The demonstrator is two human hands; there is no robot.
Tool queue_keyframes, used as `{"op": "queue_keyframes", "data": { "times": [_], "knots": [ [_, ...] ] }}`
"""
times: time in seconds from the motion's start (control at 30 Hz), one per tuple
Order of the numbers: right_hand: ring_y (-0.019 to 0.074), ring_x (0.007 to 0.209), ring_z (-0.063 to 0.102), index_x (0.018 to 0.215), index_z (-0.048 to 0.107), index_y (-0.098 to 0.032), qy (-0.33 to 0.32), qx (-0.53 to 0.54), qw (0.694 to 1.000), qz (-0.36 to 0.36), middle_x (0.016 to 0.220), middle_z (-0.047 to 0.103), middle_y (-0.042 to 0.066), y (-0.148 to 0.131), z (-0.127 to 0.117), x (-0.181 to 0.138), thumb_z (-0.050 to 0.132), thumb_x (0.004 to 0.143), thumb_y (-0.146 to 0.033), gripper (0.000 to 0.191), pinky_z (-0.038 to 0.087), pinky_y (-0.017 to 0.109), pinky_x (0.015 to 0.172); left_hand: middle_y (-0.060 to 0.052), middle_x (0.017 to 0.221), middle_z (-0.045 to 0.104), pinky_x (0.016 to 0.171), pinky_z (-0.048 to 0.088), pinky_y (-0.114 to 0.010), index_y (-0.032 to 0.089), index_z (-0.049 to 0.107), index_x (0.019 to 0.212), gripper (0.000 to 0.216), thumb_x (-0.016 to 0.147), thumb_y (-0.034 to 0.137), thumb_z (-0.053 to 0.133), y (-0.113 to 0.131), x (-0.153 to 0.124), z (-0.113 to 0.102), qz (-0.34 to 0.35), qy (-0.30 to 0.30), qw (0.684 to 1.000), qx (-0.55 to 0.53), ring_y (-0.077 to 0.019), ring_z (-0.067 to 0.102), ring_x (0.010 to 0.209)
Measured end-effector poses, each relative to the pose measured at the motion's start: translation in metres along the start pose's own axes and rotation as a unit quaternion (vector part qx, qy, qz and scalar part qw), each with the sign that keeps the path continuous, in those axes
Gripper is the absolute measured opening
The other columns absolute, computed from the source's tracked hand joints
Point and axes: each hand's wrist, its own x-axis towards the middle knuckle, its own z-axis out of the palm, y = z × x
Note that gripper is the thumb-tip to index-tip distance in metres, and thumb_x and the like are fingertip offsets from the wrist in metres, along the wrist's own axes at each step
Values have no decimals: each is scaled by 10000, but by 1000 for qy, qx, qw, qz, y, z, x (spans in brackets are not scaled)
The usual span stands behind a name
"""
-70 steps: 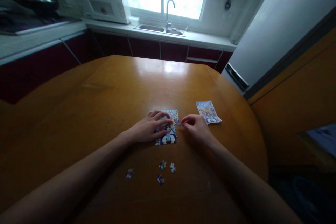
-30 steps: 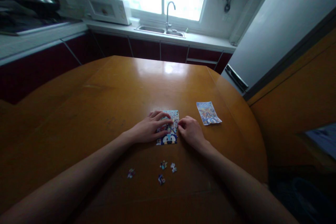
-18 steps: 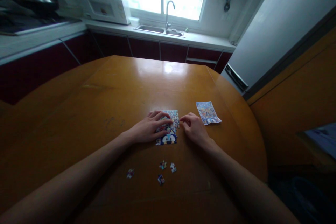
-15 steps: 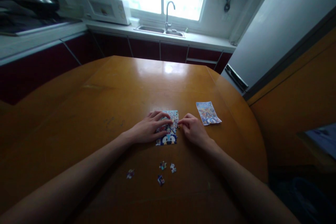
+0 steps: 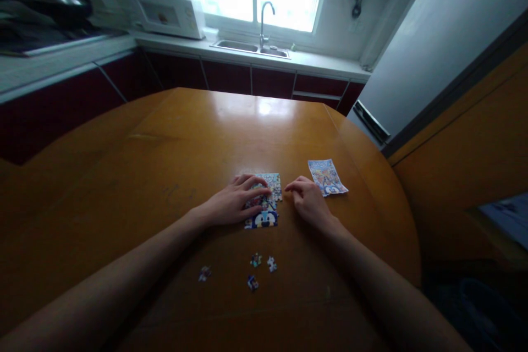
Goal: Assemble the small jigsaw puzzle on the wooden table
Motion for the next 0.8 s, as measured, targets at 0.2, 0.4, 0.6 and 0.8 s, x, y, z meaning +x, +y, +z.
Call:
{"op": "queue_keyframes", "data": {
  "times": [0.2, 0.4, 0.6, 0.8],
  "knots": [
    [169, 859, 635, 881, 792, -217, -54, 0, 998, -24, 938, 676, 53, -5, 3, -5, 552, 896, -85, 275, 481, 295, 812, -52, 1413, 514, 1130, 336, -524, 377, 529, 1404, 420, 998, 485, 535, -1, 0, 1, 1, -3, 1000, 10, -319, 402, 1329],
    [181, 888, 634, 886, 764, -188, 2, -7, 1000, -2, 945, 677, 65, -5, 1, -3, 522, 903, -85, 263, 472, 298, 827, -51, 1400, 524, 1133, 332, -524, 383, 535, 1404, 423, 995, 493, 539, -1, 0, 1, 0, 1, 1000, 2, -324, 408, 1320],
    [182, 890, 629, 875, 740, -187, 10, -10, 1000, 6, 939, 675, 63, -2, 2, -2, 546, 888, -85, 220, 473, 304, 830, -52, 1397, 521, 1129, 333, -527, 371, 545, 1397, 416, 996, 481, 542, -1, 0, 0, 1, 1, 1000, -4, -325, 413, 1315],
    [174, 879, 630, 876, 746, -198, -13, -16, 1000, -6, 942, 666, 55, -5, 5, -5, 568, 892, -99, 204, 475, 299, 824, -50, 1410, 515, 1130, 342, -526, 374, 532, 1405, 420, 996, 469, 544, -1, 0, 1, 3, 1, 1000, 3, -319, 410, 1319]
  ]
}}
